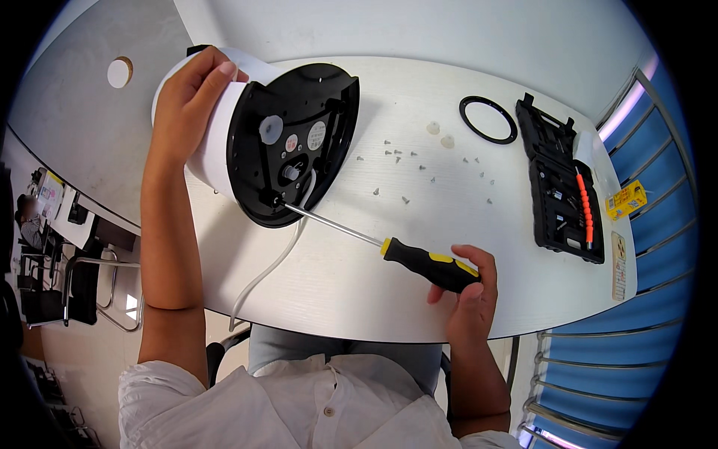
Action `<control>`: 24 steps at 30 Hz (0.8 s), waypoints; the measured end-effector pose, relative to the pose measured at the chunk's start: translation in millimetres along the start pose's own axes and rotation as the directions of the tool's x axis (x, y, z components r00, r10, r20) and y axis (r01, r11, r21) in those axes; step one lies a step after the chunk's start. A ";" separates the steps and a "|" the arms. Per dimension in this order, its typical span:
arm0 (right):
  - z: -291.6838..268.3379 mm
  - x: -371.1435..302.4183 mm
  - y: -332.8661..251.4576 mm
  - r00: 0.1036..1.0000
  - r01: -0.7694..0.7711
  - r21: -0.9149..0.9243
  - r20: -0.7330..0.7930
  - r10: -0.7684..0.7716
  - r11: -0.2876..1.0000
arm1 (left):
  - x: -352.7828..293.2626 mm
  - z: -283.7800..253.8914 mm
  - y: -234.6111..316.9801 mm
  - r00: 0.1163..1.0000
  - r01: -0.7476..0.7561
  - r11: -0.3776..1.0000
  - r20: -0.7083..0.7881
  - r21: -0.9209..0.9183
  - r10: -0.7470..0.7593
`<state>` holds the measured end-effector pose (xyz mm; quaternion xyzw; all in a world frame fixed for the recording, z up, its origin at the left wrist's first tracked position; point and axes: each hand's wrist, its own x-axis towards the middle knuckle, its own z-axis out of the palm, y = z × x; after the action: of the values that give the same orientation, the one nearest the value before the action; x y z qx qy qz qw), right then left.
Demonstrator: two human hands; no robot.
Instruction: The person uses a screwdriver to fasten screws into the base of a white cylindrical appliance. They repeatedly pick up screws from the table, align them into holes on the black base, and tighten them while holding the appliance steady.
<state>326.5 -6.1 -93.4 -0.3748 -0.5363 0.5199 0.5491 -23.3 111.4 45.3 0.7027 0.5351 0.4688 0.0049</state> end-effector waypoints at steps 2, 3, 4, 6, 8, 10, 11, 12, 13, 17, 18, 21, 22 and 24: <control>9.1 0.5 -2.6 0.989 0.045 -0.119 -0.135 -0.062 0.992 | 0.3 1.0 -0.3 1.000 -0.008 1.000 0.004 -0.004 0.008; 15.6 1.4 -3.6 0.975 0.061 -0.181 -0.199 -0.097 0.982 | 0.5 1.6 -0.2 1.000 -0.009 1.000 0.007 -0.009 0.009; 22.4 3.8 -3.7 0.969 0.098 -0.175 -0.207 -0.134 0.980 | 0.5 1.6 -0.3 1.000 -0.008 1.000 0.008 -0.014 0.008; 32.6 8.1 -3.5 0.952 0.173 -0.163 -0.224 -0.207 0.971 | 0.5 2.0 0.1 1.000 -0.006 1.000 0.007 -0.011 0.006; 29.6 7.3 -4.2 0.968 0.140 -0.100 -0.195 -0.157 0.985 | 0.5 2.2 0.1 1.000 -0.001 1.000 0.009 -0.005 0.001; 18.8 4.1 -3.8 0.986 0.070 -0.072 -0.146 -0.080 0.995 | 0.1 -0.4 1.8 1.000 0.006 1.000 0.010 0.013 -0.006; 7.5 0.7 -0.6 0.993 0.017 -0.078 -0.116 -0.026 0.997 | 0.0 -0.9 1.7 1.000 0.010 1.000 0.009 0.009 -0.010; 1.8 -0.6 1.9 0.996 -0.036 -0.087 -0.086 0.028 0.996 | -0.4 -1.3 1.2 1.000 0.014 1.000 0.008 0.005 -0.014; 2.5 0.2 3.3 0.993 0.015 -0.101 -0.112 -0.027 0.995 | -0.1 -0.5 1.3 1.000 0.016 1.000 0.010 0.000 -0.016; 17.2 6.1 0.5 0.976 0.138 -0.065 -0.159 -0.147 0.988 | 0.3 0.9 0.9 1.000 -0.003 1.000 0.013 -0.001 0.003; 20.4 6.7 -1.3 0.981 0.117 -0.040 -0.154 -0.122 0.992 | 0.4 0.9 1.2 1.000 -0.007 1.000 0.012 0.004 0.007; 27.0 6.6 -8.5 0.983 0.079 -0.011 -0.165 -0.080 0.997 | -0.1 1.0 1.1 1.000 -0.017 1.000 0.006 0.009 0.017; 27.8 6.5 -10.1 0.982 0.072 -0.009 -0.173 -0.072 0.997 | -0.1 0.7 1.2 1.000 -0.020 1.000 0.004 0.008 0.020; 8.5 2.0 1.5 0.994 0.065 -0.005 -0.085 -0.065 0.998 | 0.0 -0.6 0.9 1.000 -0.017 1.000 0.009 0.014 0.017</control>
<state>317.7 -5.2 -93.3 -0.3796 -0.5251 0.4845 0.5877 -23.1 110.8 46.1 0.7093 0.5324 0.4620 -0.0019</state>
